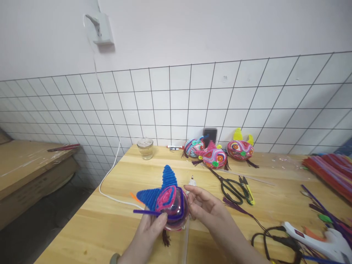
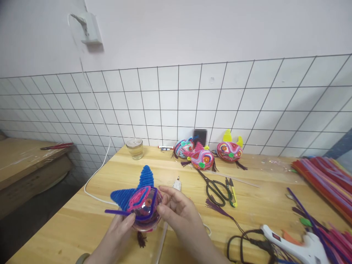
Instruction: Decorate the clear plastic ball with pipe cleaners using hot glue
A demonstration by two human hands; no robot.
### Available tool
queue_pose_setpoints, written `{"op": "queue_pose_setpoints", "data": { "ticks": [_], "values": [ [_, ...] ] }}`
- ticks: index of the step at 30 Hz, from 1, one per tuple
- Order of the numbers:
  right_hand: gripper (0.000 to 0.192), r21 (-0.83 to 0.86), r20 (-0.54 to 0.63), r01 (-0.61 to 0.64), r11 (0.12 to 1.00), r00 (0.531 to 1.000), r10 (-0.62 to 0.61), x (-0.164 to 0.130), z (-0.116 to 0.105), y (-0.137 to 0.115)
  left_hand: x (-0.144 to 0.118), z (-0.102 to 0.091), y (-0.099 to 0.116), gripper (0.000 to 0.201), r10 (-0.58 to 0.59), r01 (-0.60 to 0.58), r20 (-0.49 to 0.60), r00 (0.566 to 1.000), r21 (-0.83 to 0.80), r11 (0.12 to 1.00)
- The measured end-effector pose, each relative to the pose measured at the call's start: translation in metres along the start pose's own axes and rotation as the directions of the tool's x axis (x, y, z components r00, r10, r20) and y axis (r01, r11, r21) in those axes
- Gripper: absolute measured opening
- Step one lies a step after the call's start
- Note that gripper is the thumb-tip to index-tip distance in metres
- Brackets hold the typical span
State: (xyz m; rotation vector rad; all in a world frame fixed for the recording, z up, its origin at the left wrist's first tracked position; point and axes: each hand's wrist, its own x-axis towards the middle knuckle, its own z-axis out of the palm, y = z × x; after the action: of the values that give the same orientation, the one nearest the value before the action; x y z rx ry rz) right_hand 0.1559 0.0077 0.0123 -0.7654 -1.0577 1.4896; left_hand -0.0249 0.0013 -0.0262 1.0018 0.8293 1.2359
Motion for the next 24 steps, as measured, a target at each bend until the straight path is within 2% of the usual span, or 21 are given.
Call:
{"op": "queue_pose_setpoints", "data": {
  "ticks": [8, 12, 19, 24],
  "values": [
    [0.039, -0.1, -0.159, -0.075, 0.992, 0.986, 0.058, 0.006, -0.01, 0.002, 0.002, 0.002, 0.0, 0.052, 0.018, -0.019, 0.017, 1.0, 0.097, 0.995],
    [0.041, -0.098, -0.173, -0.081, 0.992, 0.983, 0.063, 0.008, -0.012, 0.003, 0.003, 0.006, 0.005, 0.054, 0.02, -0.02, -0.005, 1.0, 0.144, 0.989],
    [0.047, -0.061, -0.162, -0.104, 0.993, 0.982, 0.093, 0.009, -0.013, 0.006, 0.002, 0.006, 0.005, 0.056, 0.005, 0.003, -0.083, 0.997, 0.097, 0.995],
    [0.048, -0.078, -0.12, -0.146, 0.986, 0.983, 0.136, 0.008, -0.011, 0.006, 0.005, 0.006, 0.005, 0.054, 0.023, -0.014, -0.075, 0.997, 0.128, 0.992]
  ]
}}
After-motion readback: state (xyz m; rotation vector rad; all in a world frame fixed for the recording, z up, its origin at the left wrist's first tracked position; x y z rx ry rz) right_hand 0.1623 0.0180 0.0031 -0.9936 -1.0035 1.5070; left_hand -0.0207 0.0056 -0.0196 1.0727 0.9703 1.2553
